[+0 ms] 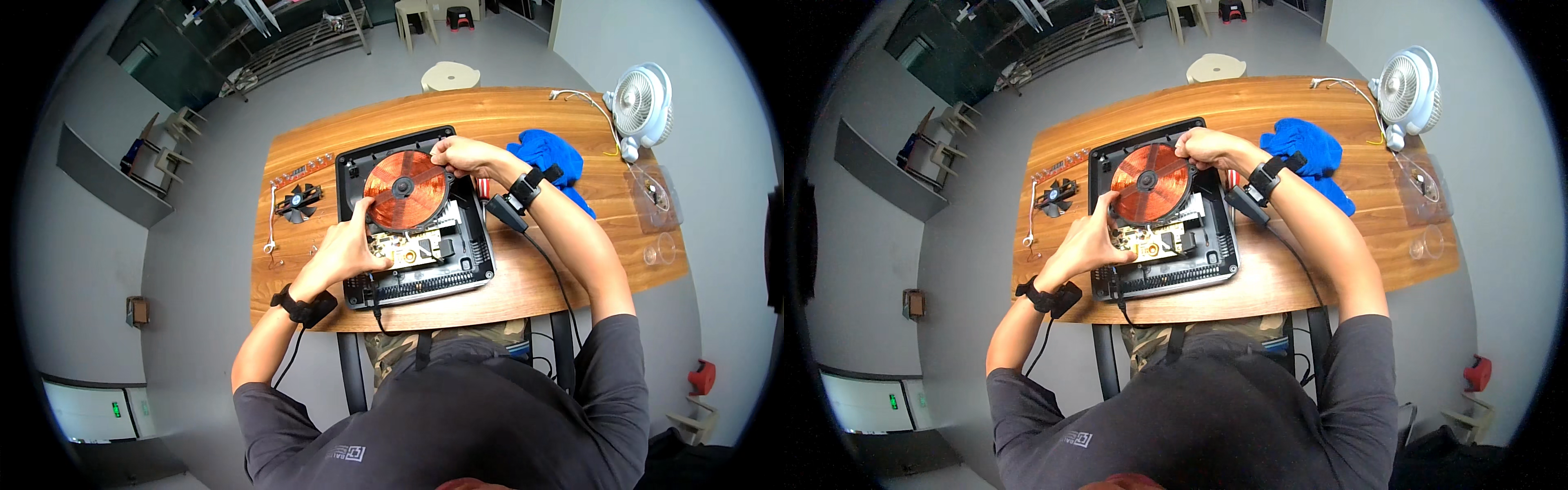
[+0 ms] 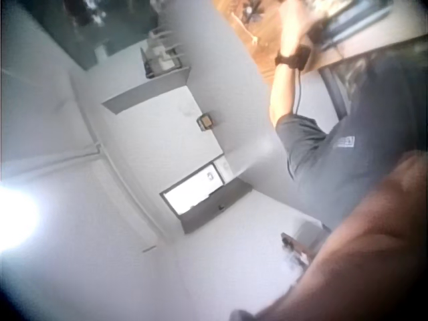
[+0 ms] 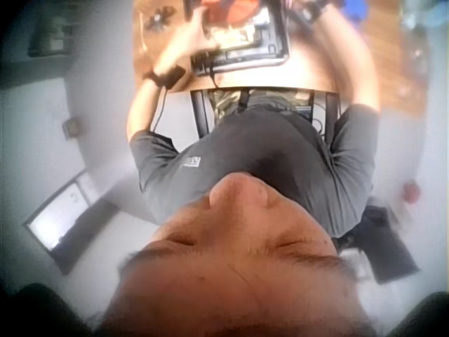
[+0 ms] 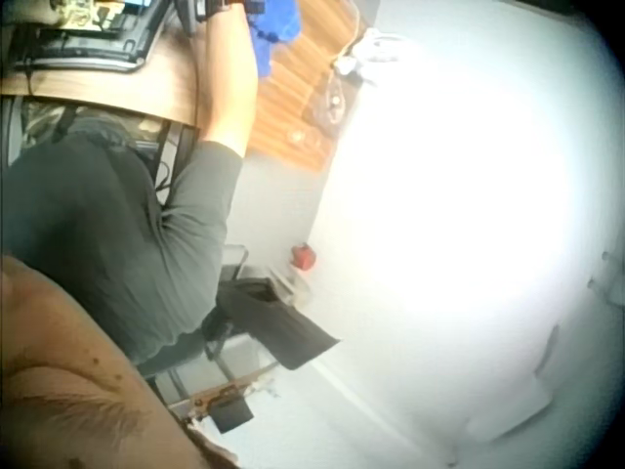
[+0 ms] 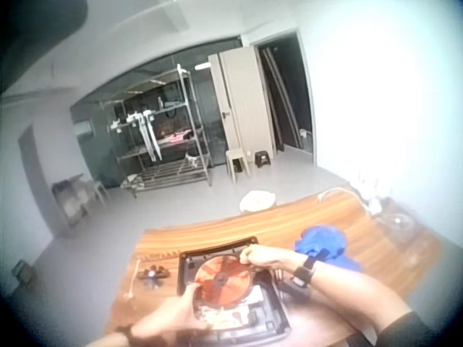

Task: The person cleans the exterior of a disassembled electronic device with a blue cloth, then opens the casing to access the internal components. They use a screwdriver to tighten screws on the internal circuitry and fan assembly, then wipe the fan with the cloth before reattaching it.

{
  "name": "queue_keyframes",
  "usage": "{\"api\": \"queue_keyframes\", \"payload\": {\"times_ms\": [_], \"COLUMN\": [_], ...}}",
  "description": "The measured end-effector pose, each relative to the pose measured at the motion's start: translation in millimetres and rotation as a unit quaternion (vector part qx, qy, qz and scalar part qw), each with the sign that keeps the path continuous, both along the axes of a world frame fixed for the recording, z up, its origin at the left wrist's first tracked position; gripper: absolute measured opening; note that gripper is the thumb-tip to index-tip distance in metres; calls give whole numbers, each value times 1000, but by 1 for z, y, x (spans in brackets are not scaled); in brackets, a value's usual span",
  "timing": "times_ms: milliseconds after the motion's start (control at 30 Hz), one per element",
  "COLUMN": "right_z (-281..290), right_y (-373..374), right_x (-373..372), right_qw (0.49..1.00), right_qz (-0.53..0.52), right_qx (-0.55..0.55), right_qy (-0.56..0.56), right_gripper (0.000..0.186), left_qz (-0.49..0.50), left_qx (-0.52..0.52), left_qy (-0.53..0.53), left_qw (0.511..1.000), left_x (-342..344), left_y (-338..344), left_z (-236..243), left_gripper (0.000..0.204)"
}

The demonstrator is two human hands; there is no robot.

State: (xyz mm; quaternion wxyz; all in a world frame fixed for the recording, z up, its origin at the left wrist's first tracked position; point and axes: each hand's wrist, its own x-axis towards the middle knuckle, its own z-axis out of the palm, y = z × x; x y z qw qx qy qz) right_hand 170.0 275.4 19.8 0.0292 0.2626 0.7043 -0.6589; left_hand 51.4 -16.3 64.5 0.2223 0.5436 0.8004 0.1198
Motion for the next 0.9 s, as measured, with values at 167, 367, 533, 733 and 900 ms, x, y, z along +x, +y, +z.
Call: {"api": "queue_keyframes", "payload": {"times_ms": [167,367,533,733,900], "right_z": [-17,-32,-39,-40,-34], "right_y": [4,8,10,9,1], "right_x": [0,-4,-7,-9,-9], "right_qw": [1000,1000,1000,999,996], "right_qz": [3,-3,-4,5,-6], "right_qx": [-2,2,9,19,75], "right_qy": [-19,-26,-27,-29,-41], "right_gripper": [14,12,10,10,10], "left_qz": [-1,-13,-6,8,-4], "left_qx": [-9,30,37,31,80], "left_qy": [-18,16,27,13,15], "left_qw": [1000,999,999,999,997], "left_x": [0,-6,-5,-1,-1], "left_y": [0,-2,-1,-1,-3], "left_z": [-1,-20,-24,-30,-39], "left_gripper": [108,102,97,95,100]}}
